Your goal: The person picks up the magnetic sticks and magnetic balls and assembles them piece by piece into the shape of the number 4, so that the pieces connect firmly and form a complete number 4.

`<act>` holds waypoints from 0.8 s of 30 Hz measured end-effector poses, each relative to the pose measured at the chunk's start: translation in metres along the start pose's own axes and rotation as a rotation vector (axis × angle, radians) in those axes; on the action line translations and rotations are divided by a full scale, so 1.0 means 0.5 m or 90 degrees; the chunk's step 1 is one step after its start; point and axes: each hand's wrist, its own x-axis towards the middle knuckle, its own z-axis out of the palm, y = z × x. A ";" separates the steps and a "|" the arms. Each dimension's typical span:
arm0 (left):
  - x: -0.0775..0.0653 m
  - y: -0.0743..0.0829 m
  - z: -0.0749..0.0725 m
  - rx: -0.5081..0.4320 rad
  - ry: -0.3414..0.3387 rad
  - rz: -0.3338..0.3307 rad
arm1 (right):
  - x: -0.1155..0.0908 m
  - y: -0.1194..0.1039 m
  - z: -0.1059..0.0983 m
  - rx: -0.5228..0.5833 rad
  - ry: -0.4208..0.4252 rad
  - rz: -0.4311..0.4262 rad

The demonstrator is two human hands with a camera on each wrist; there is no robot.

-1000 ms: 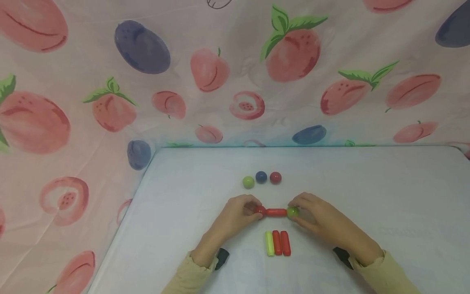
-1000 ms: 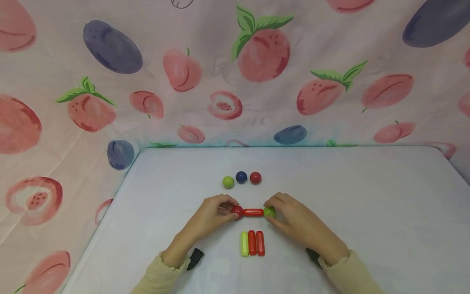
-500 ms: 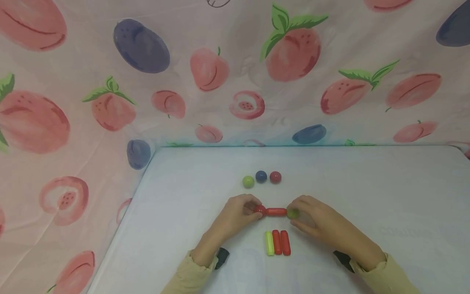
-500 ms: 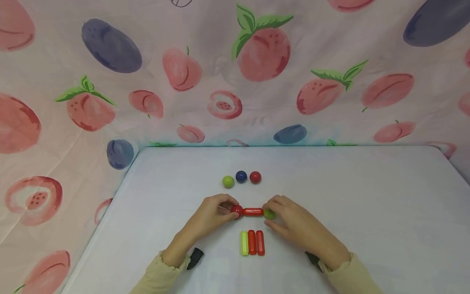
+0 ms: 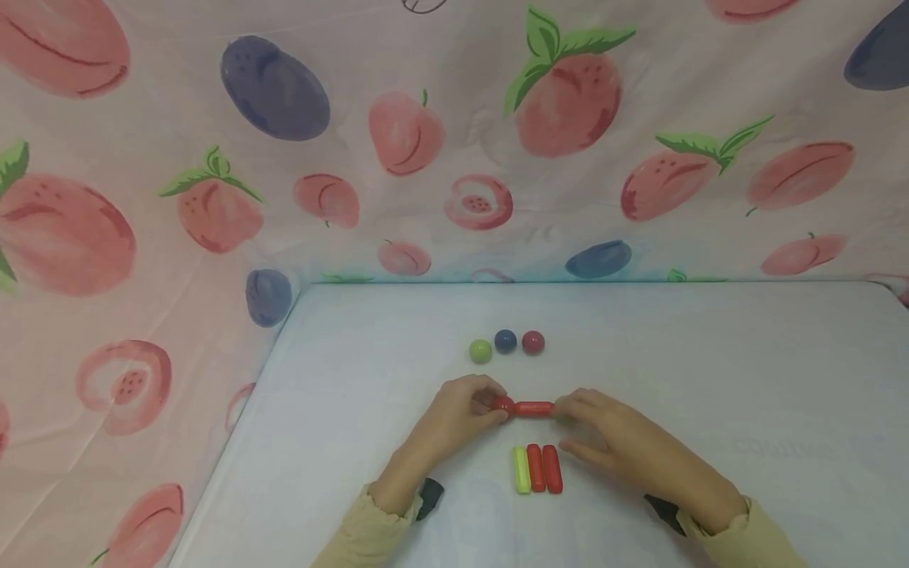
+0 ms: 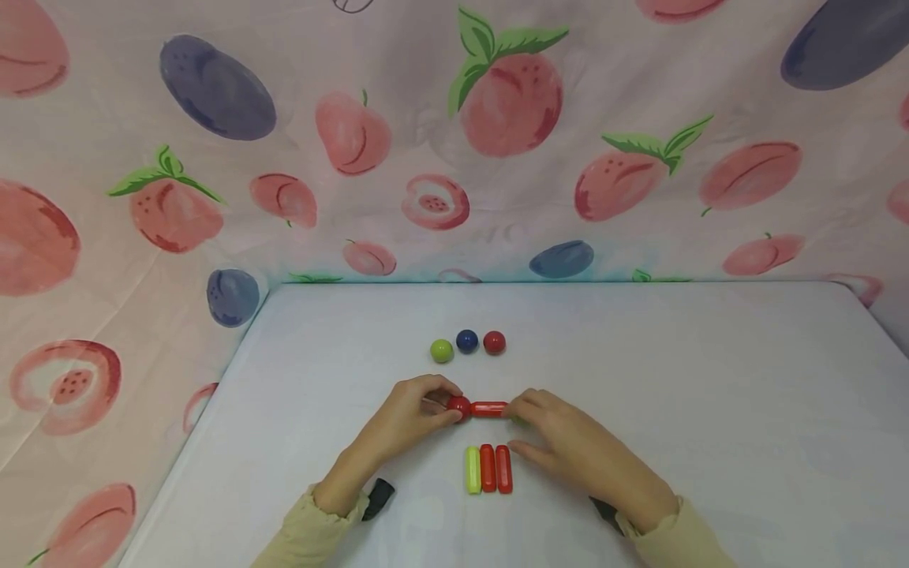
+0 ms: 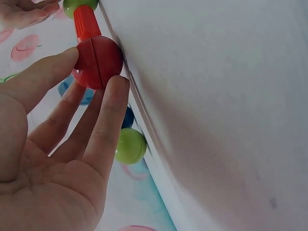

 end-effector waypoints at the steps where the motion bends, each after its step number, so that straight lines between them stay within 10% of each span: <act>1: 0.000 0.000 0.000 0.000 0.000 0.000 | -0.001 0.000 0.001 0.002 -0.002 -0.002; 24: -0.001 0.003 0.000 0.000 0.003 -0.009 | -0.011 -0.001 0.027 0.003 -0.029 -0.070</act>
